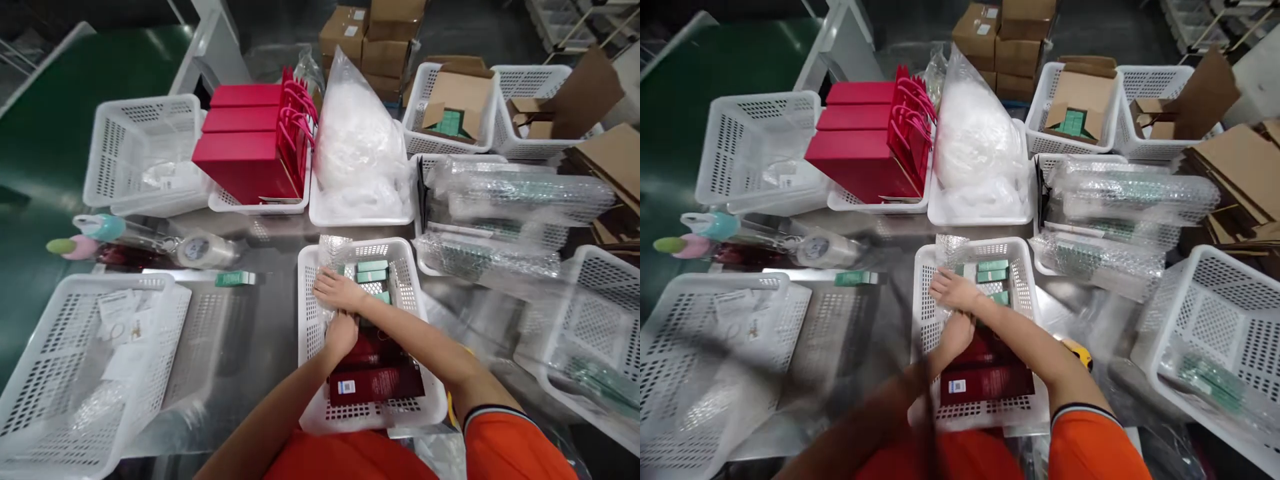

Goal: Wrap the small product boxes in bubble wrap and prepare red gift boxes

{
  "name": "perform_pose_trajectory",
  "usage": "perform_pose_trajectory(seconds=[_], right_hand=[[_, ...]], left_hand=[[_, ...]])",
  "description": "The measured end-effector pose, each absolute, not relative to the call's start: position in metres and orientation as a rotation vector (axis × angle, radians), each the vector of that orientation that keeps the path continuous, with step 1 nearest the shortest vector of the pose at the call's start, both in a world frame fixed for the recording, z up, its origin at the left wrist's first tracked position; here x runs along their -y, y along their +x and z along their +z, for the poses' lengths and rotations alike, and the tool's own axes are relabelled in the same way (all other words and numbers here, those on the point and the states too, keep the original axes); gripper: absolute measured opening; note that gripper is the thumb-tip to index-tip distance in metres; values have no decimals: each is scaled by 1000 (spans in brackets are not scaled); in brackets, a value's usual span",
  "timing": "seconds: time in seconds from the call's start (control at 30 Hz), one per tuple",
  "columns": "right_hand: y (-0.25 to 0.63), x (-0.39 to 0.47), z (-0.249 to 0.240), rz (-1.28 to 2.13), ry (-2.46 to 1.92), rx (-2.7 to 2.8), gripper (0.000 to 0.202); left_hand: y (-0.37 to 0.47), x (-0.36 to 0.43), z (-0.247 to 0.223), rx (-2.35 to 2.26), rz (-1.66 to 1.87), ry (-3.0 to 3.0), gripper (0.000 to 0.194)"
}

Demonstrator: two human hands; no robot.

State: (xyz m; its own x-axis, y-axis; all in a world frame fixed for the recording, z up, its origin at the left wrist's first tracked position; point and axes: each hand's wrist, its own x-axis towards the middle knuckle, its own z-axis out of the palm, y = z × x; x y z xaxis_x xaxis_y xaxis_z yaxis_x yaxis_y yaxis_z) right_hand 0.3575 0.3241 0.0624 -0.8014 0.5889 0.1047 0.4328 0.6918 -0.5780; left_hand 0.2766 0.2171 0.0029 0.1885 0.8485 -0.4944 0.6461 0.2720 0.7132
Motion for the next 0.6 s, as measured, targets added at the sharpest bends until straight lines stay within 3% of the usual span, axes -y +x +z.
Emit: perform_pose_trajectory(seconds=[0.07,0.17,0.27,0.43,0.6], right_hand=[[386,-318,58,445,-853,2658,34],[429,-301,60,210,-1450,2470,41],[455,-280,66,373,-1874,2598,38],[460,-261,61,521,-1821,2889,31],[456,-265,58,471,-1908,2902,27]], left_hand=[[276,-220,7,-1573,199,1516,49],[274,-224,12,-1642,199,1539,58],[275,-224,14,-1673,212,1522,61],[267,-208,16,-1476,335,1710,77],[243,-184,20,-1470,359,1792,65]])
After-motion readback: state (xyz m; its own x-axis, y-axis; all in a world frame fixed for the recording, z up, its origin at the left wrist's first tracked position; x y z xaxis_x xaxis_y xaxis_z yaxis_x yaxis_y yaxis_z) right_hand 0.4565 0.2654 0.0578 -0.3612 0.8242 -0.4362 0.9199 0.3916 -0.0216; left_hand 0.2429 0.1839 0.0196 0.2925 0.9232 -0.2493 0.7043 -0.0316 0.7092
